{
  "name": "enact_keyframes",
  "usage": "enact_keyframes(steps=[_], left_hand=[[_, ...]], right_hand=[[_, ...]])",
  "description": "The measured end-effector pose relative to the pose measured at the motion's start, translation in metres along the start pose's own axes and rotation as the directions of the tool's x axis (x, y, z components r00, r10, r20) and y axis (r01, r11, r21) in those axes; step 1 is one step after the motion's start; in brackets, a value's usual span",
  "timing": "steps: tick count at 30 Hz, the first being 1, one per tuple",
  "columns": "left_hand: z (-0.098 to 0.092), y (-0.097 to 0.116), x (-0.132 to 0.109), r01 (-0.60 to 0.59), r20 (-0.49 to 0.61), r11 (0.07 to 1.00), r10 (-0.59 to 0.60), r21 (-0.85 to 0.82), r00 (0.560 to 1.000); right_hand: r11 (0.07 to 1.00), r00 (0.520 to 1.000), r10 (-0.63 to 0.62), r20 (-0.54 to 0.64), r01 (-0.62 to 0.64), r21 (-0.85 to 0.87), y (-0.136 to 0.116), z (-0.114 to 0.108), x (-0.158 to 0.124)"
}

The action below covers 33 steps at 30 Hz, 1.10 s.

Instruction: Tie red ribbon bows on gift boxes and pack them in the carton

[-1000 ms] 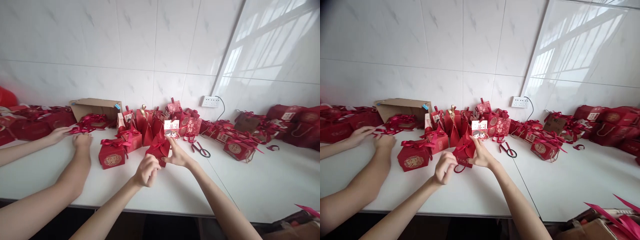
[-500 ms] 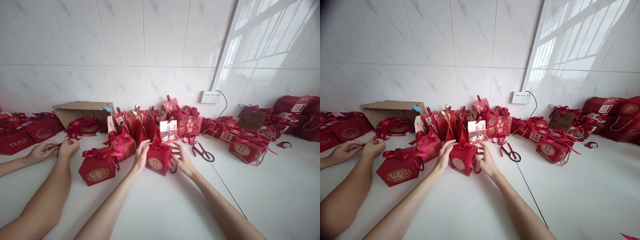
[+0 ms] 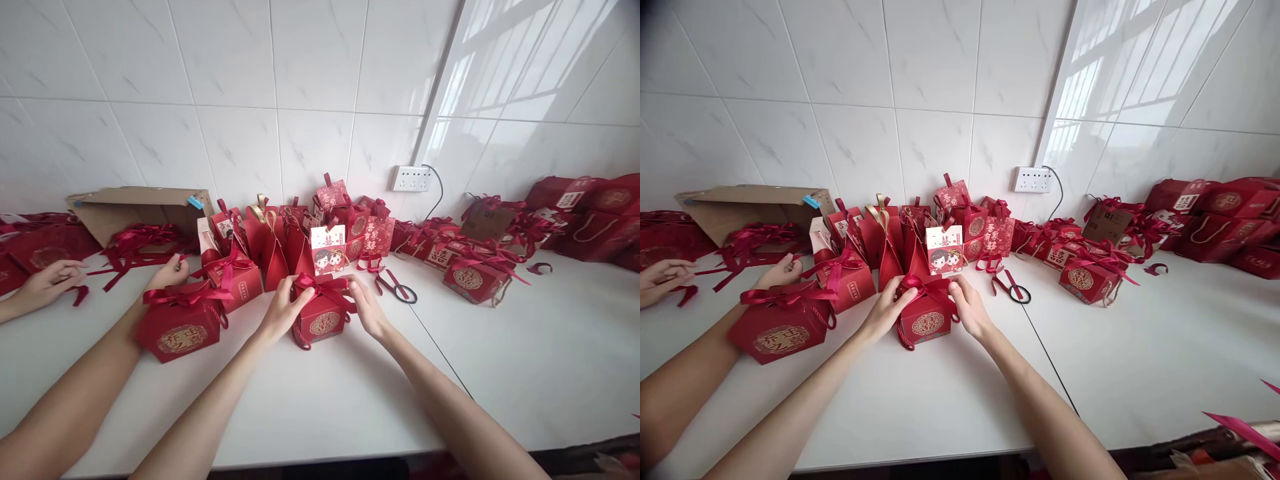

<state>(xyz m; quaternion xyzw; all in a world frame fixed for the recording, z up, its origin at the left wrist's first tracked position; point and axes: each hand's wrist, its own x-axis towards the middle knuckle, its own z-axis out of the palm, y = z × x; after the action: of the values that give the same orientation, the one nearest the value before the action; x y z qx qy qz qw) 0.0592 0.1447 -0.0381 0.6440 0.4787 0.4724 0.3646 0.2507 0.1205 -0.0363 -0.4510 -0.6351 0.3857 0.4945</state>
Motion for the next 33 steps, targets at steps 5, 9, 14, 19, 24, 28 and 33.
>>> enact_keyframes(steps=[5, 9, 14, 19, 24, 28, 33], left_hand=[[0.0, 0.0, -0.001, -0.159, -0.014, 0.986, 0.16, 0.048, 0.987], [-0.002, 0.004, -0.003, -0.321, 0.001, 0.936, 0.324, 0.145, 0.946], [-0.004, 0.001, -0.004, -0.454, 0.056, 0.862, 0.454, 0.224, 0.889], [-0.001, -0.004, -0.004, -0.512, 0.071, 0.828, 0.51, 0.229, 0.857], [0.015, -0.001, -0.012, -0.422, -0.124, 0.898, 0.436, 0.121, 0.892], [0.026, -0.004, -0.013, -0.343, -0.282, 0.934, 0.357, 0.099, 0.89], [0.026, -0.002, -0.015, -0.287, -0.318, 0.957, 0.285, 0.042, 0.904]], right_hand=[[0.998, 0.998, -0.063, -0.013, 0.063, -0.028, -0.003, 0.006, -0.003], [0.983, 0.983, -0.134, -0.125, 0.115, -0.146, -0.004, 0.01, -0.003], [0.96, 0.951, -0.222, -0.215, 0.174, -0.221, -0.002, 0.005, 0.0], [0.927, 0.931, -0.292, -0.22, 0.218, -0.307, 0.004, 0.003, 0.002], [0.879, 0.905, -0.363, -0.221, 0.254, -0.404, 0.01, 0.0, 0.001], [0.876, 0.909, -0.34, -0.24, 0.214, -0.432, 0.016, -0.004, 0.002], [0.931, 0.952, -0.16, -0.262, 0.057, -0.361, 0.012, -0.006, 0.0]])
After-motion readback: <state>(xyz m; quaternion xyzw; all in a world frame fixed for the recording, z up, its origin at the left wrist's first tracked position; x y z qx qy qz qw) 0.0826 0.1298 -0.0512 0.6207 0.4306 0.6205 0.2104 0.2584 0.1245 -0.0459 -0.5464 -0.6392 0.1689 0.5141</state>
